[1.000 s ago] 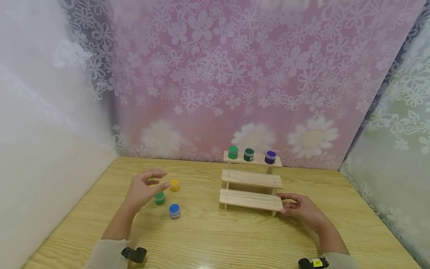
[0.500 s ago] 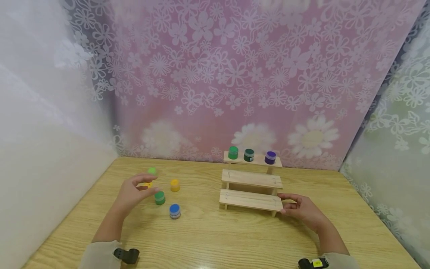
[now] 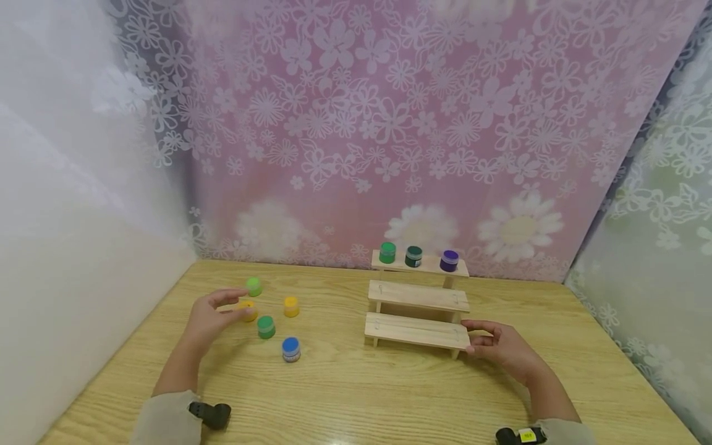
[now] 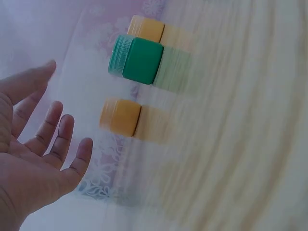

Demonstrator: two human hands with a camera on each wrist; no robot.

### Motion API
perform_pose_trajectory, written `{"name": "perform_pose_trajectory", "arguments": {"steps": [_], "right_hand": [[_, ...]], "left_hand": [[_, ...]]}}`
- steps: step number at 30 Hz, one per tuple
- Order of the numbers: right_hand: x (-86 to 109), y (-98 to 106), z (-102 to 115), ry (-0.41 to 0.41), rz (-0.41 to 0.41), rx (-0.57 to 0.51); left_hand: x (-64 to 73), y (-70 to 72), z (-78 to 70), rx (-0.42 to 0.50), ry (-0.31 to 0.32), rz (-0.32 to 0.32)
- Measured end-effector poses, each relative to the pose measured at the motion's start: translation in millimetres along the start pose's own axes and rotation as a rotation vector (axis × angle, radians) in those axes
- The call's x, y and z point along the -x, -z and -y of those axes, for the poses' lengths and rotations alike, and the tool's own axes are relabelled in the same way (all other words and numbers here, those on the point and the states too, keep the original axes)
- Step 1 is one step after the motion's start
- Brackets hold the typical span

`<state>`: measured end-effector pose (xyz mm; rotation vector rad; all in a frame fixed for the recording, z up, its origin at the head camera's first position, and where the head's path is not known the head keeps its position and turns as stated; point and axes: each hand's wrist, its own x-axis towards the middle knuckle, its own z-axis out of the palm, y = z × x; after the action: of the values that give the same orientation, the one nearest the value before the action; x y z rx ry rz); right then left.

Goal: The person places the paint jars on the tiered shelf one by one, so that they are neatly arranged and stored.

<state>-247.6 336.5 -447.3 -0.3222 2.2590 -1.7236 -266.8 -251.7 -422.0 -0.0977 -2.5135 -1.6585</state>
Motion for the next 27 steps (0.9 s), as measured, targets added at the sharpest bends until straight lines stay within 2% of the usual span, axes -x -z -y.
{"name": "perform_pose_trajectory", "arguments": {"steps": [5,12,19,27], "right_hand": [[-0.3,3.2,0.3,0.009,-0.013,0.000],[-0.9,2.2,-0.4,0.014,-0.005,0.005],[-0.5,-1.0,-1.4,0.016,-0.007,-0.004],[2.4,-1.1,-0.1,0.019,-0.001,-0.008]], "left_hand": [[-7.2,-0.3,4.6,0.024,0.059,-0.012],[-11.4,4.4,20.3,0.063,0.121,0.017],[-12.5,4.8,30.2,0.045,0.104,0.096],[-18.6,-6.5,38.6,0.034,0.105,0.103]]}}
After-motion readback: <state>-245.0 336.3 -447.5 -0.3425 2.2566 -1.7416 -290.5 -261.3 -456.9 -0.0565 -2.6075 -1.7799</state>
